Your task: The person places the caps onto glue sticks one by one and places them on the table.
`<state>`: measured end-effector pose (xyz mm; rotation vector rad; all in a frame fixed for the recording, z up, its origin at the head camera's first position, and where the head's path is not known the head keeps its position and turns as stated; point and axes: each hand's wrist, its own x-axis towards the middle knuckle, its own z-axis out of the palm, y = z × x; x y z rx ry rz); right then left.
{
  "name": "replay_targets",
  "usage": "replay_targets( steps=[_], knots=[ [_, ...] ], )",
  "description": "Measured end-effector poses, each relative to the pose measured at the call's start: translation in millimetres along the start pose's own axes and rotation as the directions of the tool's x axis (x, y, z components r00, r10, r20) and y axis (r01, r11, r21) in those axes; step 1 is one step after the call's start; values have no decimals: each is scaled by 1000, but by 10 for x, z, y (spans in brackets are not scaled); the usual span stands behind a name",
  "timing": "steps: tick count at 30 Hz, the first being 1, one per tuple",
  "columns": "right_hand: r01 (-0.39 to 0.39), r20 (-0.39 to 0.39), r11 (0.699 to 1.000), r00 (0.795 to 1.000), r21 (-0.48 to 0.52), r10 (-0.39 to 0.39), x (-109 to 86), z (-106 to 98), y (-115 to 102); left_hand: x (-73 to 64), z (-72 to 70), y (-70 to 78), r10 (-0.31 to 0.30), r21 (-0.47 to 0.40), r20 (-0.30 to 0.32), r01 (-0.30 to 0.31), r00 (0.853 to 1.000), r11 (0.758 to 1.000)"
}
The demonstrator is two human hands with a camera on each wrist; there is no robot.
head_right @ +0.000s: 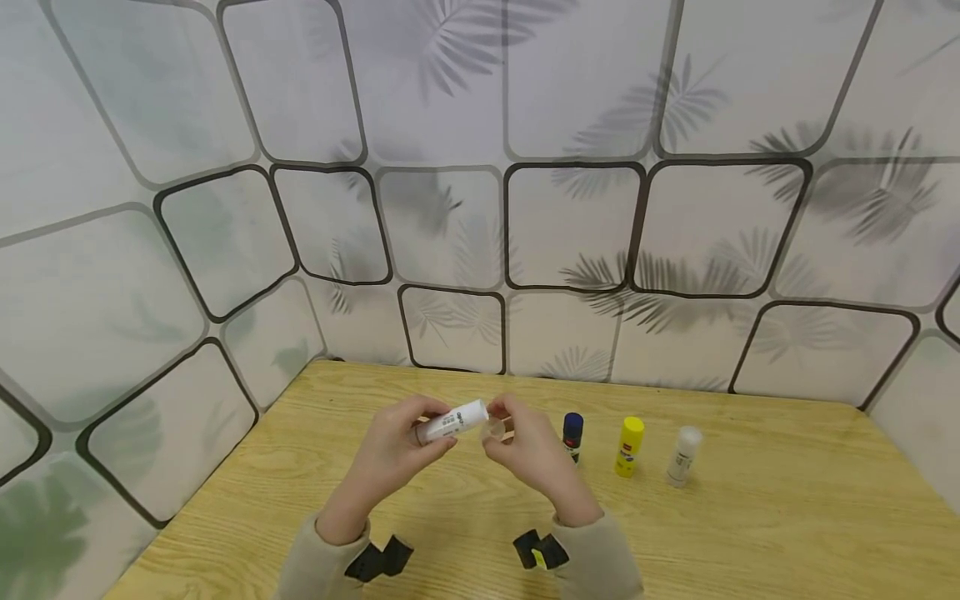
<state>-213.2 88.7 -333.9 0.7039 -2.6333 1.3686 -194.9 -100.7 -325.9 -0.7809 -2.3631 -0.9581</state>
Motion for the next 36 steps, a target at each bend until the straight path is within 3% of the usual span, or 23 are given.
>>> replay_targets(
  steps=[13, 23, 30, 36],
  knots=[
    [6, -74, 1000, 997, 27, -4, -48, -72, -67, 1, 7, 26, -12, -23, 48, 13, 999, 1000],
    [61, -96, 997, 993, -40, -64, -93, -148, -111, 2, 10, 32, -6, -16, 52, 6, 999, 1000],
    [109, -99, 994, 989, -17, -110, -109, -224, -83, 6, 10, 35, 3, -26, 79, -1, 997, 1000],
    [122, -86, 992, 989, 42, -118, -142, -291, -92, 7, 12, 34, 13, -86, 125, -3, 992, 996]
  ],
)
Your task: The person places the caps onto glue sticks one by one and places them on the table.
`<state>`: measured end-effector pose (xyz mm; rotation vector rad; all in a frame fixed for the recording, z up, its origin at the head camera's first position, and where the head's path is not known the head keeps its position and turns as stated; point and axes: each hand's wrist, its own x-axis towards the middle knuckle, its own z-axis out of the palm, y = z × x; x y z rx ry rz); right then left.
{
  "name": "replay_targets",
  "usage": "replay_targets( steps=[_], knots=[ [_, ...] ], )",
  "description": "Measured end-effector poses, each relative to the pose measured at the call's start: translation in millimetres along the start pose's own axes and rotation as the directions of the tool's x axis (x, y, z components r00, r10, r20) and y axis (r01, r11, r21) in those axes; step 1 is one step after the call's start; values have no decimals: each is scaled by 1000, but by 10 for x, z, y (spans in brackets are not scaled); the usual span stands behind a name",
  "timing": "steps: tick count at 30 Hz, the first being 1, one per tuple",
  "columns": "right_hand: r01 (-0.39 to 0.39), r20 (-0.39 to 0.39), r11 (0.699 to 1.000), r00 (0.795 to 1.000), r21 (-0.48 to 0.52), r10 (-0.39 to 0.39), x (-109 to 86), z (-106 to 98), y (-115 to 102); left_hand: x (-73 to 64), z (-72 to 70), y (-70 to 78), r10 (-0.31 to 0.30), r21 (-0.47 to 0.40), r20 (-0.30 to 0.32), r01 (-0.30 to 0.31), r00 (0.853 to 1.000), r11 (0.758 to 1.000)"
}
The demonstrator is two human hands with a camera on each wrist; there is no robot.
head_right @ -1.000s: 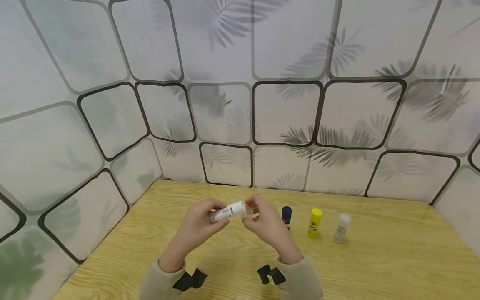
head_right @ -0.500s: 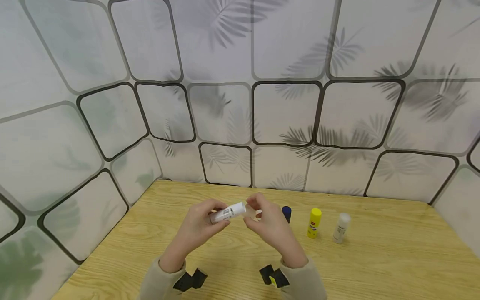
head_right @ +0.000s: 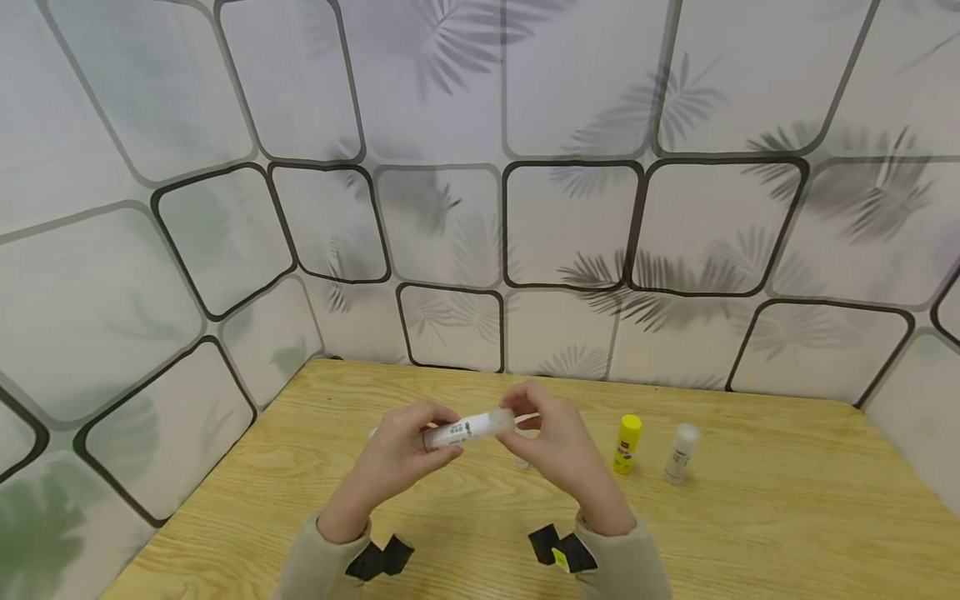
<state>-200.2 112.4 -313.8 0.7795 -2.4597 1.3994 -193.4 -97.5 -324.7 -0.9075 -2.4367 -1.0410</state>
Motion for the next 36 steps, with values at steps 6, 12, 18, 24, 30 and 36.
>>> replay_targets(
  steps=[6, 12, 18, 24, 30, 36],
  knots=[
    [-5, 38, 999, 999, 54, 3, -27, -56, -31, -1, -2, 11, -6, -20, 31, 6, 1000, 1000],
    [-9, 55, 994, 998, 108, 3, -37, -76, -30, -1, 6, 3, 2, -18, 19, -2, 1000, 1000],
    [27, 61, 988, 997, 152, -36, -31, -58, -29, -1, 9, 8, 19, -31, 10, -19, 1000, 999],
    [50, 96, 987, 993, 154, -65, -26, -42, -39, -9, 13, 10, 37, -53, 17, -36, 999, 998],
    [14, 95, 989, 995, 145, -28, -48, -104, -14, -13, 9, 12, 40, -42, 15, -40, 999, 998],
    [85, 95, 979, 990, 186, -104, -64, -156, 15, -16, -1, 21, 56, -46, 7, -56, 998, 997]
  ],
)
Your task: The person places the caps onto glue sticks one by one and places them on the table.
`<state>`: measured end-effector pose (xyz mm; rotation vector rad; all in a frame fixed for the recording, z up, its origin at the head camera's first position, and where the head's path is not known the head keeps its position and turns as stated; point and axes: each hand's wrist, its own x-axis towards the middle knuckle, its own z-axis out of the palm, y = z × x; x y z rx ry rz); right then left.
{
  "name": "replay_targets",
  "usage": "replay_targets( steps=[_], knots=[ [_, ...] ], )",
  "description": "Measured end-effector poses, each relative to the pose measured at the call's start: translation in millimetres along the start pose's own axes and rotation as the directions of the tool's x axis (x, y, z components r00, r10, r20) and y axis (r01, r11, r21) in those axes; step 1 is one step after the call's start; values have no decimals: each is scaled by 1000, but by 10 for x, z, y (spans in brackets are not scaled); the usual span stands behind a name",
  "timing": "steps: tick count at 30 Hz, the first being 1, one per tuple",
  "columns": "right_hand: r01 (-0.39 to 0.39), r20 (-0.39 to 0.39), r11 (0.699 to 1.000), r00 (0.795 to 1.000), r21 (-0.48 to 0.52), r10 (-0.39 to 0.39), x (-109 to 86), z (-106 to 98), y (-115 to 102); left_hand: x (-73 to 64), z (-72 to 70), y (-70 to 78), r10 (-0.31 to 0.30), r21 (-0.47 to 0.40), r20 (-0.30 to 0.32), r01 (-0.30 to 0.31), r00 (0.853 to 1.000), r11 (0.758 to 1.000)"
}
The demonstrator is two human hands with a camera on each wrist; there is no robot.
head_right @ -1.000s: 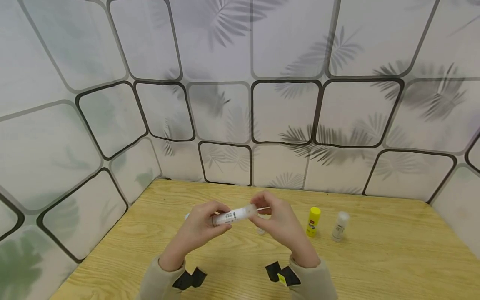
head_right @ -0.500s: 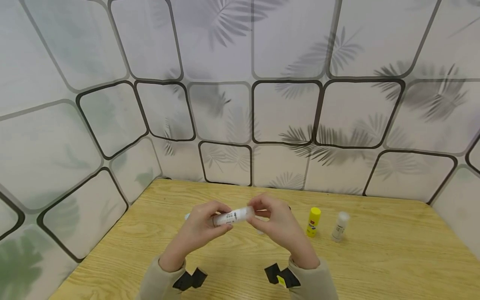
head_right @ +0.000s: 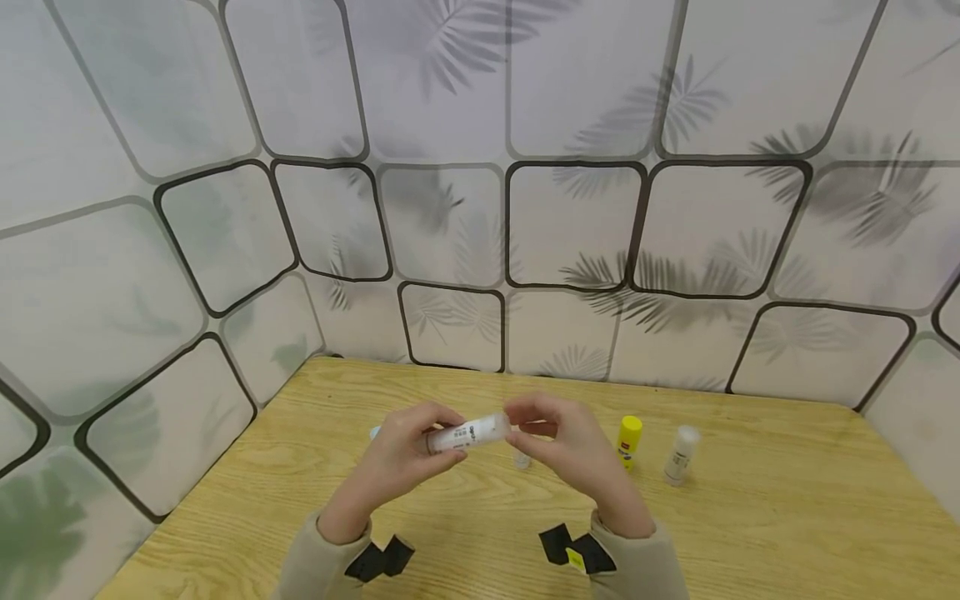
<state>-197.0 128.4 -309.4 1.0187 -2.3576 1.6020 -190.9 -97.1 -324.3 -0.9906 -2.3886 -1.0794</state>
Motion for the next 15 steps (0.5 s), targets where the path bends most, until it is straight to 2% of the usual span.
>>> replay_targets(
  steps=[3, 6, 12, 15],
  knots=[
    [56, 21, 998, 998, 10, -56, -1, -6, 8, 0, 3, 2, 20, 1, -5, -20, 1000, 1000],
    [81, 29, 996, 996, 25, -81, 0, -5, 10, 0, 5, 9, 39, 14, -15, -39, 999, 999],
    [69, 15, 997, 997, 37, -69, 0, 12, 4, -1, 6, 43, 66, 57, -55, -63, 996, 996],
    [59, 6, 997, 998, 40, -60, -2, 22, -7, -4, 21, 37, 104, 76, -81, -97, 991, 992]
  ],
)
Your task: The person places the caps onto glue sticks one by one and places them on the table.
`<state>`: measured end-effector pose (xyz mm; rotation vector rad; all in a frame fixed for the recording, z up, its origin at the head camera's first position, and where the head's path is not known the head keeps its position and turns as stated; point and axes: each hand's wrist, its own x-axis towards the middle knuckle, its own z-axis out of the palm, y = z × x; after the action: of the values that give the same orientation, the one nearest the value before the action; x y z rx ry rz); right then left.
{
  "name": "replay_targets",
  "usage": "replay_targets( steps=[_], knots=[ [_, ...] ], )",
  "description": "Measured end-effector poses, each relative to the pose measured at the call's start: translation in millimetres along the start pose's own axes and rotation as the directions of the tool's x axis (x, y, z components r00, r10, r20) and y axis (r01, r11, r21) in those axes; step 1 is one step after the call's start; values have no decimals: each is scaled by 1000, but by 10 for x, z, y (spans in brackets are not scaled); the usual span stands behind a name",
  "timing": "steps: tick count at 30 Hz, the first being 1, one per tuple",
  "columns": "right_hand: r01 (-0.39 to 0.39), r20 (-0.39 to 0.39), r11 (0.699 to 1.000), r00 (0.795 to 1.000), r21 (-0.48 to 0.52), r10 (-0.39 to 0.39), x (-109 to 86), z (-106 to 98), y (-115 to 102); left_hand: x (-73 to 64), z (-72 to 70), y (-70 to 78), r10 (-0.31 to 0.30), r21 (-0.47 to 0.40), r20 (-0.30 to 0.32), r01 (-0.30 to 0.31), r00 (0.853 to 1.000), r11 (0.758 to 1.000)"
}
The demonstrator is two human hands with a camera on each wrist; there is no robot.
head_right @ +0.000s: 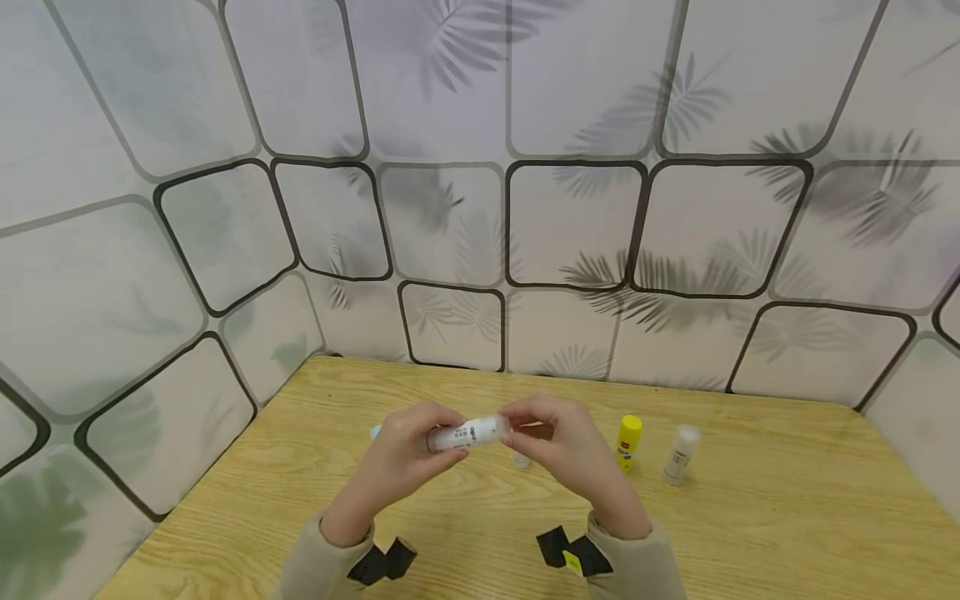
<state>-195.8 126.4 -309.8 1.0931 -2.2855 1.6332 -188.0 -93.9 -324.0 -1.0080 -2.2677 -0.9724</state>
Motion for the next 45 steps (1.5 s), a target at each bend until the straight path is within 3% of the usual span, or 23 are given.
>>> replay_targets(
  steps=[4, 7, 11, 16, 22, 27, 39, 45],
  knots=[
    [14, -15, 1000, 1000, 9, -14, -9, 0, -12, -6, 24, -2, 45, 11, -30, -45, 999, 999],
    [24, -32, 1000, 999, -7, -24, -13, -3, -10, -4, 33, 19, 32, 12, -38, -31, 999, 999],
    [-9, -60, 998, 998, -54, 6, -3, -1, -6, 10, 63, 50, -66, -22, -7, 66, 998, 998],
    [-53, -93, 996, 995, -70, 46, 8, 18, -12, 32, 130, 65, -190, -74, 67, 195, 980, 978],
    [-25, -94, 998, 995, -50, 20, 4, 48, -3, 49, 217, 86, -271, -101, 156, 288, 950, 952],
    [-15, -79, 998, 997, -57, 10, 2, 50, 7, 52, 295, 84, -311, -177, 206, 348, 928, 921],
    [-44, -134, 987, 991, -153, 23, -91, -63, 58, 45, 375, -3, -334, -228, 164, 365, 928, 903],
    [-115, -163, 965, 984, -235, 77, -236, -193, 75, 41, 412, -148, -380, -251, 107, 395, 919, 884]
  ],
)
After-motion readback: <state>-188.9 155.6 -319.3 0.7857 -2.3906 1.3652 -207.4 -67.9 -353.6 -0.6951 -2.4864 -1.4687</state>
